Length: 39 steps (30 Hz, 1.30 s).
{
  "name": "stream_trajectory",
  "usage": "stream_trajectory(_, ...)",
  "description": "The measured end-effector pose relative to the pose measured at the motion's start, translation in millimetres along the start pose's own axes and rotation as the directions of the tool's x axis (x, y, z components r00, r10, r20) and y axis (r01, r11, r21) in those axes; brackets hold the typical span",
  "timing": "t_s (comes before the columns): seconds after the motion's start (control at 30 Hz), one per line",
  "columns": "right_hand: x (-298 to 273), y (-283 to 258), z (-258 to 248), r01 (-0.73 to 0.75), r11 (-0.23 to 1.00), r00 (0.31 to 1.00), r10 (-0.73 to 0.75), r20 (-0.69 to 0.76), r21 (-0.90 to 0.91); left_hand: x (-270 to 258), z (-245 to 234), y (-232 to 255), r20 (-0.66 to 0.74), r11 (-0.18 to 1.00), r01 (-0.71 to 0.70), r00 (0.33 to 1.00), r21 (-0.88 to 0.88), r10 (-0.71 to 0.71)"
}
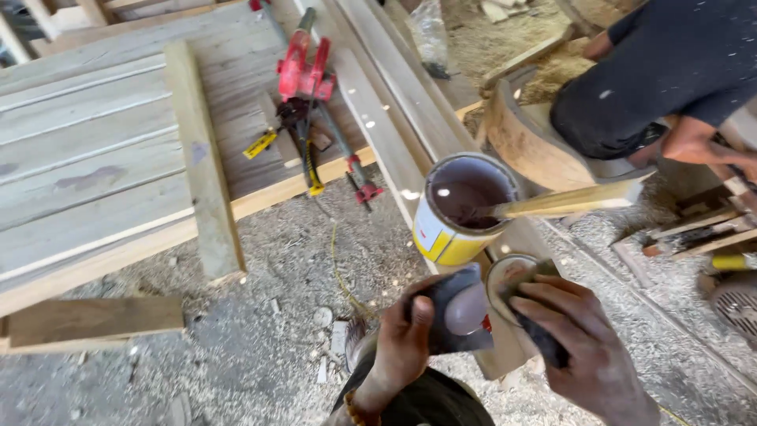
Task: Apply wood filler into the gaps of a wooden panel using scrapers.
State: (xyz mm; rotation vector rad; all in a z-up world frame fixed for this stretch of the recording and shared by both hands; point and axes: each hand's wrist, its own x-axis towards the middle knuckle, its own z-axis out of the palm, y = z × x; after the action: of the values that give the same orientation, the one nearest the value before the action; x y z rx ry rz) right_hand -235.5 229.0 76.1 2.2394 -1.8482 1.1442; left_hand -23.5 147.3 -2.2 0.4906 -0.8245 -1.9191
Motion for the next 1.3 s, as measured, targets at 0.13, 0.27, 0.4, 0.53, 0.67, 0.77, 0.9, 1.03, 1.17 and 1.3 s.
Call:
stream_trajectory(0.13, 18.5, -44.3, 21.7, 0.26, 0.965, 0.961, -0.255, 0.104, -0.033, -15.3, 6.2, 35.5, 0.164, 0.738, -0.291, 0.956, 0.609, 0.242)
stream_trajectory(0.27, 15.2, -50.9, 54.6, 0.41, 0.912, 0.893, -0.4, 0.204, -0.009, -25.8, -0.6, 63.5, 0.138, 0.583, -0.35, 0.916, 0.733, 0.376)
stream_trajectory(0.4, 17.0, -75.8, 81.1, 0.444, 0.892, 0.856, -0.451, 0.252, 0.087, -46.7, -26.3, 88.6, 0.134, 0.554, -0.354, 0.908, 0.753, 0.398)
stream_trajectory(0.53, 23.1, -101.8, 119.8, 0.506, 0.831, 0.758, -0.556, 0.341, 0.23, -82.3, -84.5, 101.8, -0.011, 0.759, -0.355, 0.903, 0.545, 0.43)
stream_trajectory(0.67, 37.5, -169.0, 146.8, 0.494, 0.749, 0.794, -0.596, 0.121, 0.441, -143.5, -123.6, 191.8, -0.259, 0.814, -0.45, 0.791, 0.367, 0.554)
stream_trajectory(0.77, 30.0, -240.5, 193.4, 0.378, 0.362, 0.876, -0.438, -0.203, 0.852, -162.2, -163.9, 192.7, -0.535, 0.963, -0.254, 0.803, 0.095, 0.264)
stream_trajectory(0.9, 33.7, -249.1, 254.8, 0.42, 0.44, 0.835, -0.529, -0.149, 0.793, -206.5, -171.3, 210.9, -0.497, 0.897, -0.338, 0.852, -0.284, 0.164)
stream_trajectory(1.03, 67.5, -277.2, 255.8, 0.499, 0.706, 0.785, -0.614, 0.084, 0.503, -246.7, -213.9, 222.8, -0.607, 0.886, -0.389, 0.776, -0.25, 0.17)
stream_trajectory(1.17, 72.9, -308.1, 269.2, 0.784, 0.496, 0.426, -0.867, 0.257, 0.373, -251.1, -256.4, 215.9, -0.642, 0.866, -0.499, 0.676, -0.036, 0.363)
stream_trajectory(1.3, 94.3, -347.0, 278.1, 0.763, 0.466, 0.272, -0.86, 0.431, 0.447, -260.5, -262.5, 224.6, -0.666, 0.872, -0.422, 0.58, 0.247, 0.469)
